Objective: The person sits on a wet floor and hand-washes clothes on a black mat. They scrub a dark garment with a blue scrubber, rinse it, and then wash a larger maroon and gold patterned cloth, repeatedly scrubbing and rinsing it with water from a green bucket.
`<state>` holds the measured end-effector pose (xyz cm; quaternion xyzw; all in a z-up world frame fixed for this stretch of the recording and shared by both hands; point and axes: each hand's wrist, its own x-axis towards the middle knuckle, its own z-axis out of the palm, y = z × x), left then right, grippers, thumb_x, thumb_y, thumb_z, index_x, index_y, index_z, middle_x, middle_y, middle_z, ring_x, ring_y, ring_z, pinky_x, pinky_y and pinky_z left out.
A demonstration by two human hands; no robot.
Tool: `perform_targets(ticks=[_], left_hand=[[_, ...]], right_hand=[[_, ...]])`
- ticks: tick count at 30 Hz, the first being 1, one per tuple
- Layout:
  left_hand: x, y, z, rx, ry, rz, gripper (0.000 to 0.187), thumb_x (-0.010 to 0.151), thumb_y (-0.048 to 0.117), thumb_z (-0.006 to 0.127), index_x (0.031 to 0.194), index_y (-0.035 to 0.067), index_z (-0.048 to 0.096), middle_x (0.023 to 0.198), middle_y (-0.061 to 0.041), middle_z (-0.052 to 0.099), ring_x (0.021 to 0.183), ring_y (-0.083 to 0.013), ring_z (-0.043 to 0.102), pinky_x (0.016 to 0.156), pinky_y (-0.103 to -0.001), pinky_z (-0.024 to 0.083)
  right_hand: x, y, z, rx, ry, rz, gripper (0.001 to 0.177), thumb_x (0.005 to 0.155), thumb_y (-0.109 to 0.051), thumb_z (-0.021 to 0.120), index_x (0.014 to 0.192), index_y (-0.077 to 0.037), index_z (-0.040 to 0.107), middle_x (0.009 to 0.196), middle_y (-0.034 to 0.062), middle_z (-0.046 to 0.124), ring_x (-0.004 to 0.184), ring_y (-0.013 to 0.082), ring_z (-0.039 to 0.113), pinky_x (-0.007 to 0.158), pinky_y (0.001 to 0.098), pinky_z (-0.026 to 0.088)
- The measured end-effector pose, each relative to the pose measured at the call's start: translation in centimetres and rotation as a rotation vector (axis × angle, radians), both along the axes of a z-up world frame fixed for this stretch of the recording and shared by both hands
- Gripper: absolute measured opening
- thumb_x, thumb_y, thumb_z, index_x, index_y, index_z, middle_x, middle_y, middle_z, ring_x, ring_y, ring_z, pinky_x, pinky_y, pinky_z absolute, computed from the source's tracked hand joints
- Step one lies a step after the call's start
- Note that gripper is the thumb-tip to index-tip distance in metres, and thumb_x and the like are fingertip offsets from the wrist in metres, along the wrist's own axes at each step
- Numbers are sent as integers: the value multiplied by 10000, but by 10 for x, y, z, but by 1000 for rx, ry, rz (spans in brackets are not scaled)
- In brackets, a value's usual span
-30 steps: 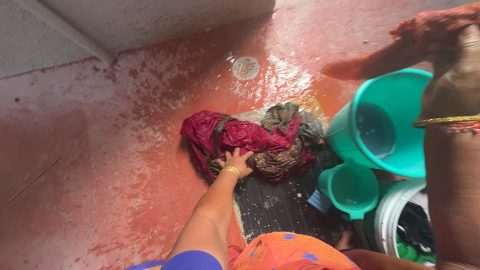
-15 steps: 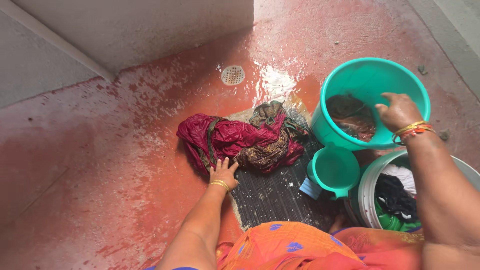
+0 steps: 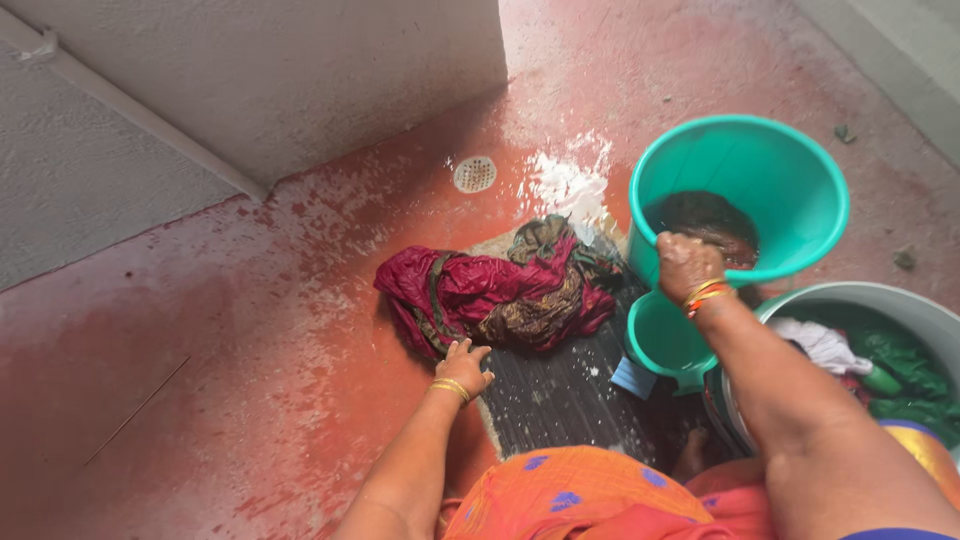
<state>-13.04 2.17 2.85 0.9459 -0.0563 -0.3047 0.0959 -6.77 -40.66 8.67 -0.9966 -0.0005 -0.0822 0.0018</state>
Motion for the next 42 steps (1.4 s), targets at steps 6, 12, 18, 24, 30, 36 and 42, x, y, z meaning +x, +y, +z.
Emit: perform_targets(ticks=[6,12,18,24,30,36,42], left_hand=[[-9,21,-16,-20,-33,34,671,871,439,727,1491,335,491,1664,-69,284,1552,-323,212,1216,-486,301],[-15,13,-8,-63,-82,2,660,855,435,724,1470,326,513,1652,-85,301,1545,-343,212,1204,-509,299],[-37,9,20,-101,-129,13,655,852,429,737,1460,315,523,1636,-112,324,1532,-365,233,1193,-520,310],[-40,11,66,-220,-222,107,651,841,408,744,1443,263,544,1592,-141,382,1497,-348,305,1191,-484,316],[-57,-1,56,-489,-407,79,606,834,370,760,1371,124,625,1447,-209,561,1384,-360,490,1179,-419,376],[-70,16,16,-574,-303,104,599,823,339,757,1358,105,625,1416,-217,568,1353,-364,510,1146,-411,388],[-81,28,-1,-527,-215,178,597,842,350,745,1387,145,611,1430,-224,550,1348,-371,510,1142,-412,400]], right_hand=[[10,-65,-11,-149,31,114,180,892,-126,554,1003,-216,662,1018,59,737,974,271,733,858,485,495],[0,-121,-17,-257,-115,-108,135,980,-161,584,1042,-241,674,1043,20,735,1067,243,708,1016,573,373],[3,-52,11,-355,-410,33,559,720,-432,599,1244,-262,697,1192,67,709,1069,332,677,885,567,403],[-16,88,45,-40,203,128,249,898,-245,615,1093,-142,730,1147,177,691,1059,386,693,841,551,529],[-82,145,24,128,339,126,276,926,-231,567,1106,-82,714,1168,201,696,1092,398,691,937,520,546],[-127,82,-4,72,431,-156,430,859,-290,706,1234,-82,664,1339,199,620,1206,399,636,967,485,539],[-141,65,-29,-108,593,-155,330,944,-245,620,1221,-129,754,1363,126,674,1286,342,638,1032,454,542]])
